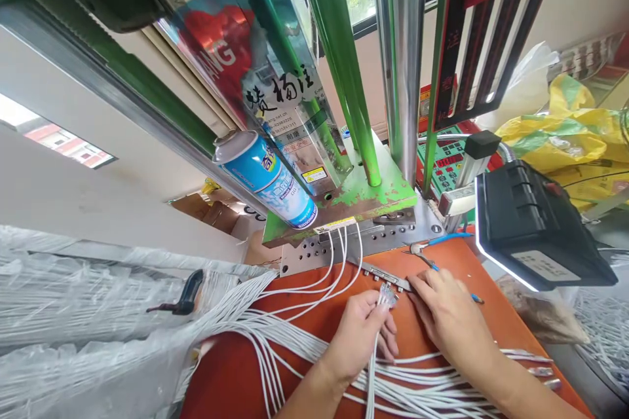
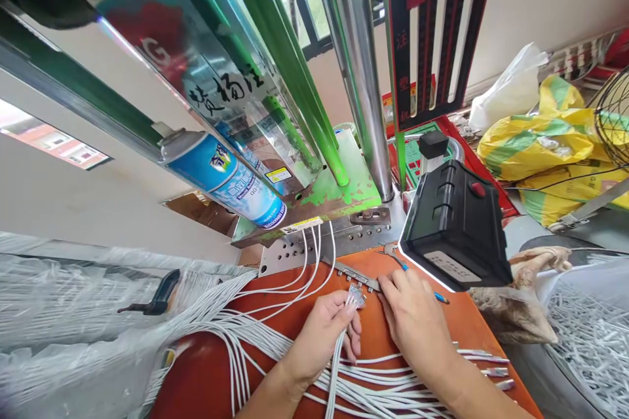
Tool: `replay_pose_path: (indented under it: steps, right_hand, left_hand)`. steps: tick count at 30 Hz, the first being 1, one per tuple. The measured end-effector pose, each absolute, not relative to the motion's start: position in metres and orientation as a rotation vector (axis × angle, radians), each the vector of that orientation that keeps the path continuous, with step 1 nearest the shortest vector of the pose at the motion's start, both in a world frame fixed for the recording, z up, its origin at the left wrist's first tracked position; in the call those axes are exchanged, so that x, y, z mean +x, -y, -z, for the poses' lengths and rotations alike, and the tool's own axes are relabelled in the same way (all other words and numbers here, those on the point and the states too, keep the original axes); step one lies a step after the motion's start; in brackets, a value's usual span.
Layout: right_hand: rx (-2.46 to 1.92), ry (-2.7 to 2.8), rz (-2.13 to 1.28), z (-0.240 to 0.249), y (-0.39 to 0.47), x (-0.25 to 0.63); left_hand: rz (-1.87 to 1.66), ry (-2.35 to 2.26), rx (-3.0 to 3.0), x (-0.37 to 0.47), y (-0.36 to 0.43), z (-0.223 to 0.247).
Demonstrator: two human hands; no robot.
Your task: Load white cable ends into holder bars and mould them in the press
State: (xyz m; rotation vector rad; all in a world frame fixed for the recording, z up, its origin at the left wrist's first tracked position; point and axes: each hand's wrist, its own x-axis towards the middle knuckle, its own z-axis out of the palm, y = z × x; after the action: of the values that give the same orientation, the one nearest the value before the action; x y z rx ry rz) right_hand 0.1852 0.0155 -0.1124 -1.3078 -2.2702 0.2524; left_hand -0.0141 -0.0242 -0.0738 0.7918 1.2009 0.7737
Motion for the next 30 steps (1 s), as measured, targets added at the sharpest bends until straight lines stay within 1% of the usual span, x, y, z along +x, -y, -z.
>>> replay_pose_path:
  steps: [6,13,22,27,30]
  right_hand:
    - [-1.259,2.200,-0.477,0.110,-0.004,0.194]
    - [-1.100,2.301,-0.415,0.113,-0.009,0.190]
    - [-1.108,2.267,-0.451,0.117,-0.009,0.192]
    - [-1.039,2.345,-0.430,0.117,-0.009,0.192]
    - [-1.056,2.284,-0.452,0.115,-0.009,0.193]
  left_hand:
    - [-0.814,-1.310,0.810,-0.006,0.025,0.079]
    - [-0.698,-1.336,0.865,0.002,0.019,0.075]
    - [-0.759,-1.321,0.805,0.007,0.018,0.072]
    - [-0.751,-1.337,0.804,0.006,0.019,0.073]
    - [-0.727,-1.289,0.790,-0.001,0.018,0.072]
